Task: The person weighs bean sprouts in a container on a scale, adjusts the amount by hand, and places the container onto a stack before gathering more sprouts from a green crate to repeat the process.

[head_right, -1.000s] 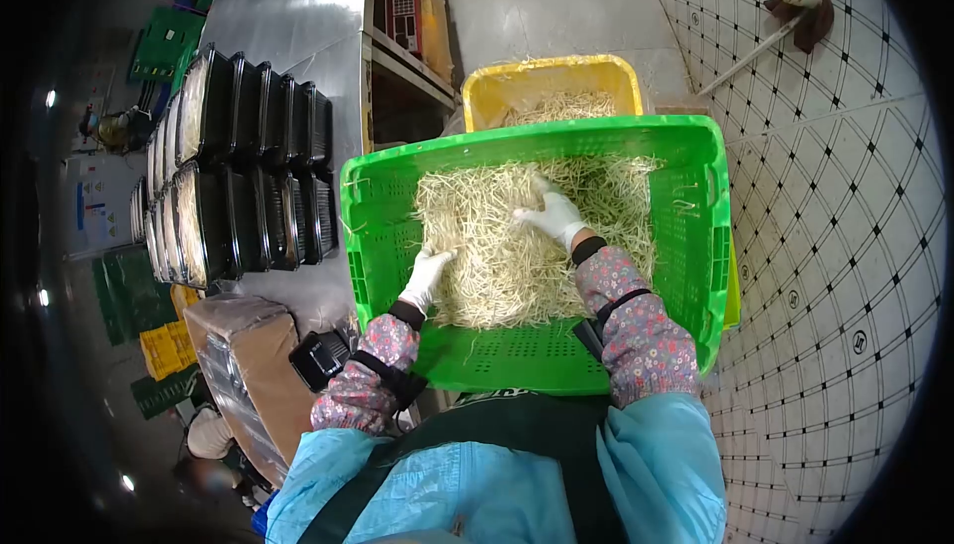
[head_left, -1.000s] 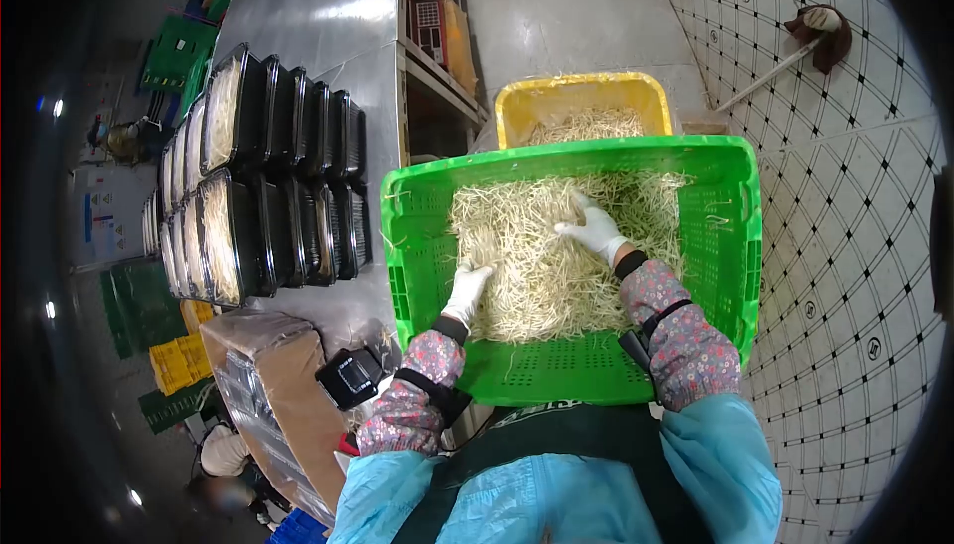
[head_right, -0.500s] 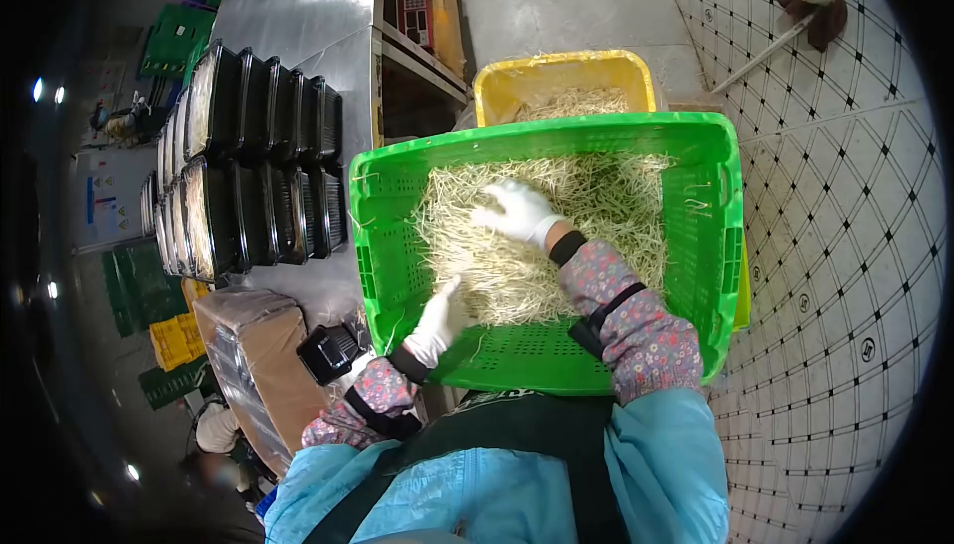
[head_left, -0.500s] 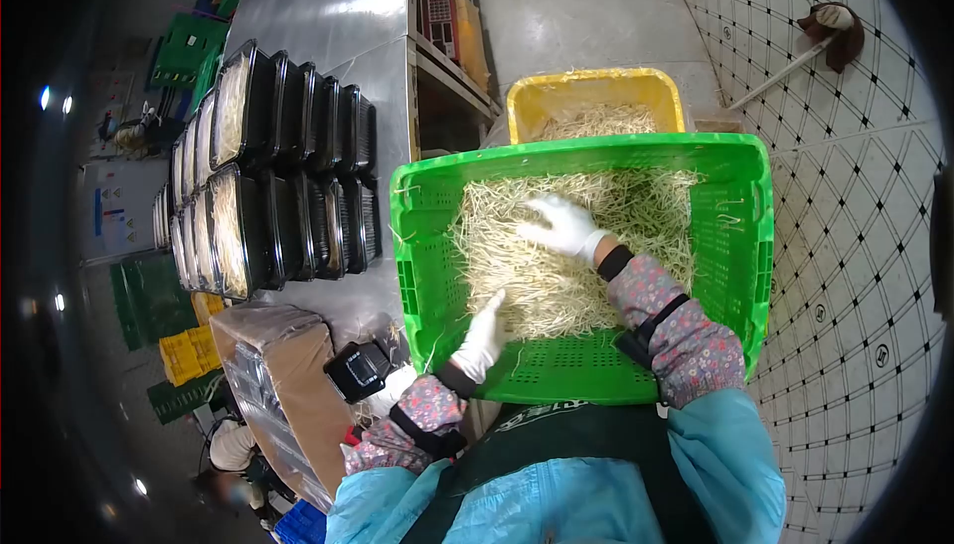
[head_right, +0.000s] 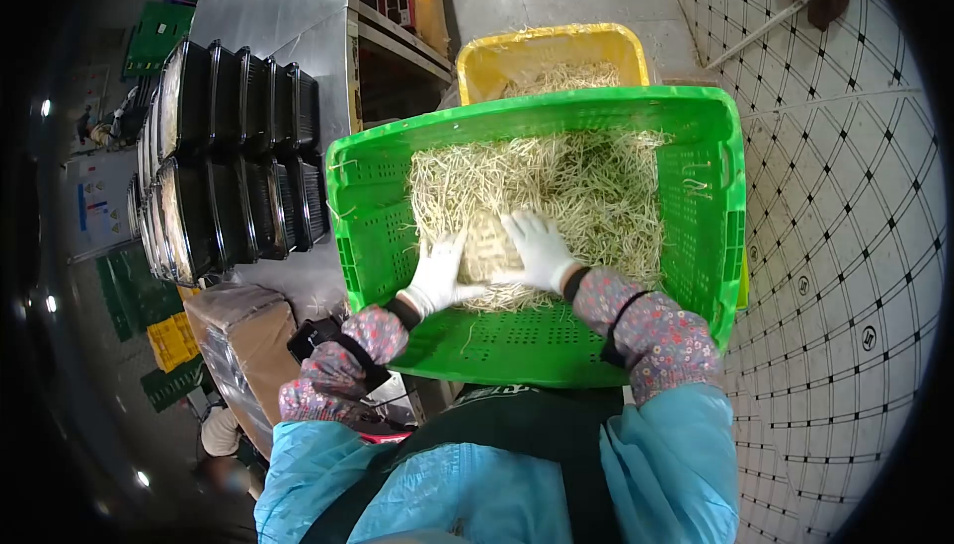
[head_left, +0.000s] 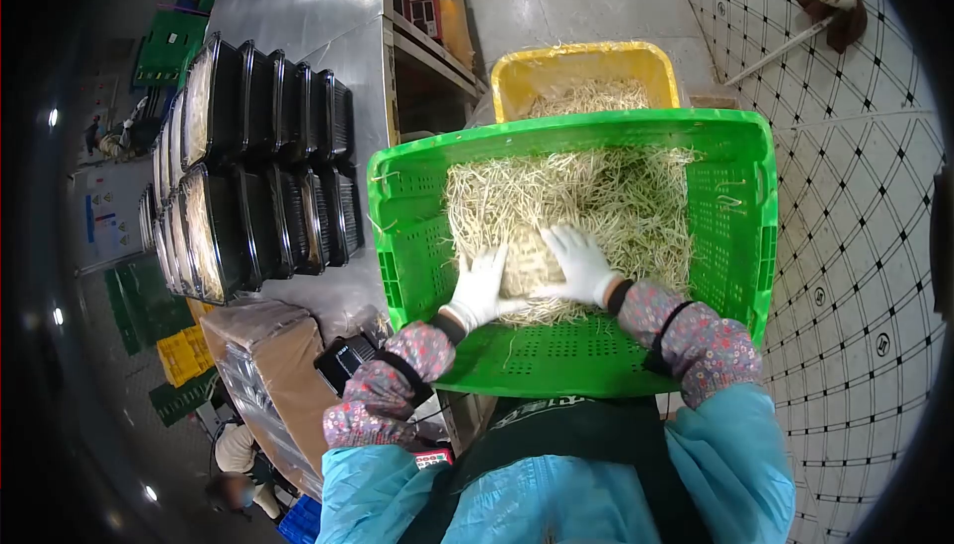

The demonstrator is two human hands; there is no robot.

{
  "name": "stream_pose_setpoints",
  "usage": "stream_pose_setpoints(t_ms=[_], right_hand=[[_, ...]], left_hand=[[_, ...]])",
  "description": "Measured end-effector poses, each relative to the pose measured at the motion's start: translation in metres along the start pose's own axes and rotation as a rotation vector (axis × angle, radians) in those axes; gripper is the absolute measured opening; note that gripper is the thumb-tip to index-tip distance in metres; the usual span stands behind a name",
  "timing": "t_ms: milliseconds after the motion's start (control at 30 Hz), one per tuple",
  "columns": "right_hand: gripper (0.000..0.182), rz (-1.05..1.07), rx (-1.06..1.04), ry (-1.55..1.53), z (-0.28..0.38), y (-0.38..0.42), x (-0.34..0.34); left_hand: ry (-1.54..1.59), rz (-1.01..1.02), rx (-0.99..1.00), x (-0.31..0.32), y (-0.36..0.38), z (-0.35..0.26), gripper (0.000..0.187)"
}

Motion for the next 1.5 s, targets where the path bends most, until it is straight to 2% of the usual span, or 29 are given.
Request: stream_pose_setpoints(t_ms=[100, 233, 333, 367, 400, 433, 467, 500, 567, 633, 667, 700, 733, 767, 800, 867, 933, 967, 1000, 1033, 1100, 1133, 1200, 1233, 1267, 1333, 1400, 1467, 1500], right_hand=[[0.128, 0.089, -0.072, 0.247, 0.018, 0.034, 0.025], [0.121, 0.059, -0.037, 0.447, 0.010, 0.020, 0.036], [0.112, -0.034, 0.004, 0.335, -0.003, 0.003, 0.038], [0.103, -0.101, 0.011, 0.238, -0.011, -0.003, 0.033], [0.103, -0.104, 0.007, 0.235, -0.014, -0.011, 0.026], [0.105, 0.039, 0.063, 0.057, -0.023, -0.018, 0.026], [0.107, 0.184, 0.118, -0.119, -0.028, -0.020, 0.028], [0.107, 0.181, 0.117, -0.116, -0.029, -0.019, 0.022], [0.091, 0.147, 0.095, -0.110, -0.032, -0.014, 0.009], [0.069, 0.106, 0.052, -0.108, -0.043, -0.009, -0.007], [0.062, 0.075, 0.155, -0.165, -0.062, -0.003, -0.021], [0.055, 0.040, 0.256, -0.222, -0.076, 0.007, -0.043], [0.043, -0.123, 0.324, -0.236, -0.093, 0.017, -0.064], [0.036, -0.124, 0.408, -0.415, -0.100, 0.026, -0.084], [0.036, -0.219, 0.344, -0.472, -0.099, 0.034, -0.106], [0.038, -0.208, 0.334, -0.446, -0.088, 0.024, -0.127], [0.051, -0.157, 0.333, -0.457, -0.071, -0.002, -0.116], [0.076, -0.041, 0.432, -0.439, -0.059, -0.013, -0.104], [0.106, 0.031, 0.338, -0.524, -0.058, -0.033, -0.074], [0.112, 0.099, 0.309, -0.439, -0.063, -0.050, -0.041], [0.124, 0.256, 0.323, -0.343, -0.060, -0.056, -0.023], [0.124, 0.264, 0.320, -0.345, -0.065, -0.058, -0.018], [0.125, 0.084, 0.201, -0.447, -0.079, -0.066, -0.031], [0.126, 0.021, 0.248, -0.551, -0.084, -0.063, -0.043], [0.126, 0.021, 0.242, -0.546, -0.078, -0.065, -0.047], [0.125, 0.036, 0.381, -0.686, -0.070, -0.065, -0.045], [0.129, 0.017, 0.259, -0.733, -0.040, -0.063, -0.027], [0.137, -0.023, 0.331, -0.337, 0.006, -0.044, -0.034], [0.137, -0.019, 0.319, -0.328, 0.020, -0.038, -0.022]], left_hand=[[-0.081, 0.146, -0.053, 0.030, 0.024, -0.010, 0.132], [-0.140, 0.141, -0.165, 0.047, 0.003, -0.012, 0.138], [-0.194, 0.105, -0.258, 0.041, -0.015, -0.011, 0.134], [-0.057, 0.098, -0.249, 0.043, -0.019, -0.006, 0.132], [0.075, 0.088, -0.237, 0.043, -0.022, -0.001, 0.130], [0.071, 0.088, -0.240, 0.040, -0.023, 0.002, 0.130], [0.161, 0.079, -0.272, 0.038, -0.023, 0.005, 0.110], [0.250, 0.067, -0.301, 0.034, -0.024, 0.008, 0.091], [0.355, -0.010, -0.295, 0.007, -0.020, 0.001, 0.048], [0.279, 0.044, -0.279, -0.005, -0.013, -0.002, 0.045], [0.200, 0.096, -0.264, -0.009, -0.009, -0.001, 0.043], [0.106, 0.064, -0.227, -0.016, 0.001, 0.001, 0.035], [0.012, 0.001, -0.154, -0.017, 0.009, 0.007, 0.028], [-0.052, -0.028, -0.123, -0.020, 0.017, 0.009, 0.028], [-0.114, -0.053, -0.089, -0.023, 0.021, 0.008, 0.028], [-0.185, -0.008, -0.057, -0.029, 0.015, -0.005, 0.035], [-0.261, 0.029, -0.031, -0.028, -0.001, -0.017, 0.043], [-0.300, -0.113, 0.026, -0.035, -0.011, -0.027, 0.053], [-0.335, -0.251, 0.082, -0.040, -0.013, -0.036, 0.064], [-0.336, -0.253, 0.079, -0.043, -0.013, -0.040, 0.064], [-0.294, -0.219, -0.018, -0.055, -0.008, -0.042, 0.081], [-0.291, -0.213, -0.024, -0.059, 0.001, -0.041, 0.081], [0.120, -0.270, -0.028, -0.072, 0.028, -0.025, 0.086], [0.288, -0.381, 0.019, -0.080, 0.043, -0.019, 0.071], [0.288, -0.387, 0.014, -0.081, 0.056, -0.014, 0.071], [0.734, -0.453, -0.045, -0.109, 0.095, -0.014, 0.051], [0.775, -0.626, -0.143, -0.137, 0.145, -0.016, 0.037], [0.879, -0.807, -0.283, -0.129, 0.195, 0.010, 0.036], [0.980, -0.916, -0.364, -0.116, 0.221, 0.026, 0.035]])
Point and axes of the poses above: each hand's wrist, its own y-axis away from the middle knuckle, its own x-axis out of the palm, z = x × y, the point moved 7 cm from there along -y, towards the middle knuckle, and after that the axes turned 7 degrees about z, right-handed, at the moved point
